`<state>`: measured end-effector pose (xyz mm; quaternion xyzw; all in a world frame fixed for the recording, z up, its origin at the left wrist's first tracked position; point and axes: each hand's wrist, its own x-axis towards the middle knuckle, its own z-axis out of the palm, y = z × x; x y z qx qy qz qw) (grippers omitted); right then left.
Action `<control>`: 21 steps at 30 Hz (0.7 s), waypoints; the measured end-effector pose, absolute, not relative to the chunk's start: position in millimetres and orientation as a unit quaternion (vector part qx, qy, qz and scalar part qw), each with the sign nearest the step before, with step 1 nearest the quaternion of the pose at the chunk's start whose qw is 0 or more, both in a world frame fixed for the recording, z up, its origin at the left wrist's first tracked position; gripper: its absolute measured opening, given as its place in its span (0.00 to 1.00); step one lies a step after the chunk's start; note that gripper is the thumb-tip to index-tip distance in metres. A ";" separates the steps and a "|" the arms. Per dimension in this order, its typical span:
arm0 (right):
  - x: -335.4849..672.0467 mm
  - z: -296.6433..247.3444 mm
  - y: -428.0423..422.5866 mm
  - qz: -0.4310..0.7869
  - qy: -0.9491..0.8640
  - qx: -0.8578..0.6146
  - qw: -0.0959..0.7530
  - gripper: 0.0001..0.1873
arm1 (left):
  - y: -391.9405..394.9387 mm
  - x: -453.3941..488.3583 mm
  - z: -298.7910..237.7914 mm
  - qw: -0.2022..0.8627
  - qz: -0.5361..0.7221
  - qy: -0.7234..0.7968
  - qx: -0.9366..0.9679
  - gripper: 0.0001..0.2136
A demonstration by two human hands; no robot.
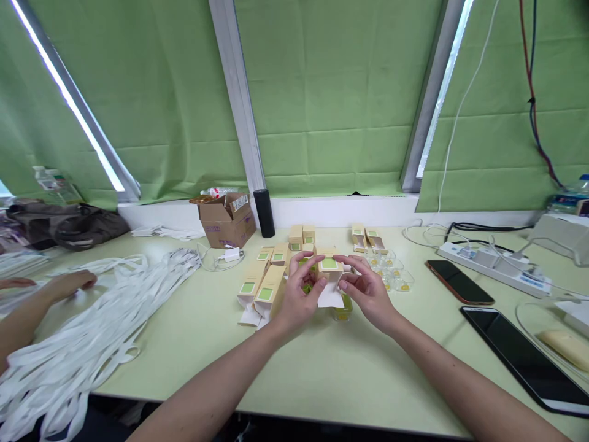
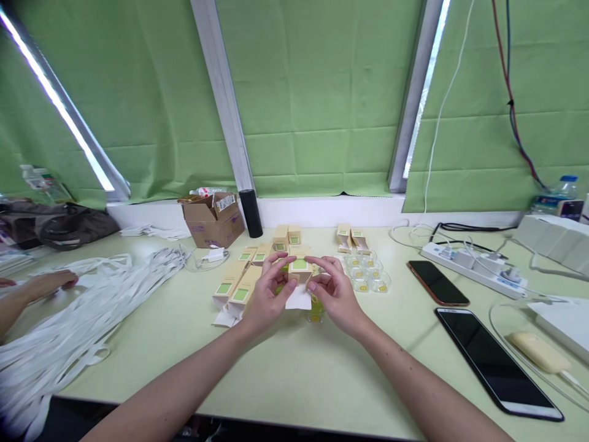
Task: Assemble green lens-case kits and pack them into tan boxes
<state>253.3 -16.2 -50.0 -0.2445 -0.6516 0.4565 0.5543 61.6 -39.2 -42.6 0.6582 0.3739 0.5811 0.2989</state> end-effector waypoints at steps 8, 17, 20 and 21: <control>249.3 -52.2 -14.7 0.452 -0.637 -0.278 0.560 0.22 | -38.4 62.1 -45.8 0.311 0.578 0.372 0.657 0.19; 248.7 -53.7 -11.7 0.439 -0.634 -0.302 0.560 0.21 | -39.2 59.8 -44.9 0.305 0.569 0.374 0.666 0.20; 249.4 -52.4 -11.0 0.437 -0.633 -0.299 0.564 0.21 | -38.0 53.9 -45.9 0.326 0.555 0.335 0.688 0.24; 249.7 -51.6 -10.8 0.437 -0.630 -0.298 0.569 0.21 | -37.2 51.9 -46.7 0.336 0.549 0.318 0.696 0.27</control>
